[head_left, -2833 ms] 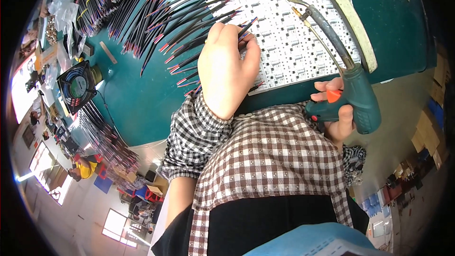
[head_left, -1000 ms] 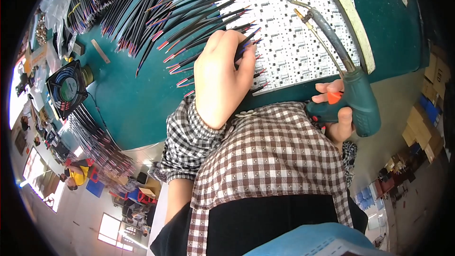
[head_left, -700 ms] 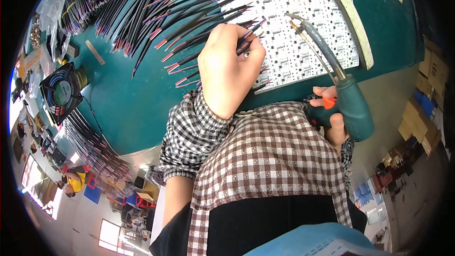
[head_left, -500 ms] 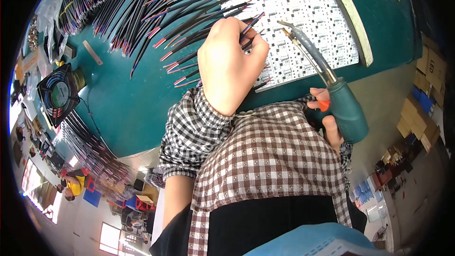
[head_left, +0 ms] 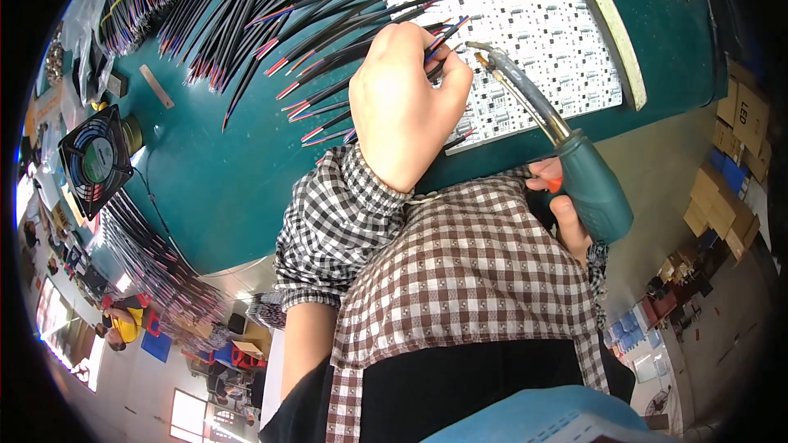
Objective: The person solders the stripped ends of wires using a soldering iron, aligns the wires across a circuit board on the table, and picks up additional wires to solder their ends.
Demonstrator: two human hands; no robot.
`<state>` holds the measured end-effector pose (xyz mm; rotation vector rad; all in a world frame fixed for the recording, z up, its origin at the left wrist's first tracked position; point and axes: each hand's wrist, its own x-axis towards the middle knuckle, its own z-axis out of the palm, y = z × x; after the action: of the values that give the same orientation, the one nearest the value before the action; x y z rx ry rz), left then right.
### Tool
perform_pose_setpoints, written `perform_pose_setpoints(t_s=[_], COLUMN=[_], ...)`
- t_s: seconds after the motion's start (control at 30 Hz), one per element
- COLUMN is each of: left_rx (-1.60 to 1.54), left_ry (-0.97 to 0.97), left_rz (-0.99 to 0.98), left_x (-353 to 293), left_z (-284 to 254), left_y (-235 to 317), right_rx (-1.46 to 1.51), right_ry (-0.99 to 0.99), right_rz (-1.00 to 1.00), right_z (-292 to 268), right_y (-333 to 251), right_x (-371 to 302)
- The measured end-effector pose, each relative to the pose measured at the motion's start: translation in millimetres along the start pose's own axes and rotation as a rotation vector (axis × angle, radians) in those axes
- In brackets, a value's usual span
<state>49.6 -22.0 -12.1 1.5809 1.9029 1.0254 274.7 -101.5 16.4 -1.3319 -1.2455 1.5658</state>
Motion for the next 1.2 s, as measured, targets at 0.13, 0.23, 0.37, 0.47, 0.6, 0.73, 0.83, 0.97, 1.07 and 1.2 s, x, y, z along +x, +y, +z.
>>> perform_pose_setpoints(t_s=[0.13,0.23,0.37,0.47,0.6,0.73,0.83,0.97,1.07,1.2], left_rx=[0.032,0.045,0.038,0.032,0.044,0.055,0.045,0.067,0.047,0.036], left_ry=[-0.031,-0.056,-0.067,-0.074,-0.07,-0.073,-0.077,-0.07,-0.076,-0.073], left_rz=[0.023,-0.008,-0.008,-0.018,-0.012,-0.01,-0.009,-0.004,-0.019,-0.045], left_x=[1,3,3,3,3,4,4,4,4,6], left_z=[-3,-5,-4,-5,-6,-6,-5,-6,-7,-7], left_y=[1,0,3,2,2,2,3,3,3,6], right_rx=[0.057,-0.07,-0.058,-0.076,-0.126,-0.098,-0.065,-0.346,-0.386,-0.227], right_ry=[0.03,-0.048,-0.032,-0.044,-0.036,0.058,0.102,-0.003,0.001,0.016], right_rz=[-0.023,0.013,0.011,0.019,0.044,0.004,-0.004,-0.058,-0.037,-0.07], right_z=[1,4,2,4,4,1,6,-8,-8,3], right_y=[3,-7,-2,-6,-8,3,1,9,7,2], right_x=[-1,3,-2,0,0,-3,-2,-8,-9,-4])
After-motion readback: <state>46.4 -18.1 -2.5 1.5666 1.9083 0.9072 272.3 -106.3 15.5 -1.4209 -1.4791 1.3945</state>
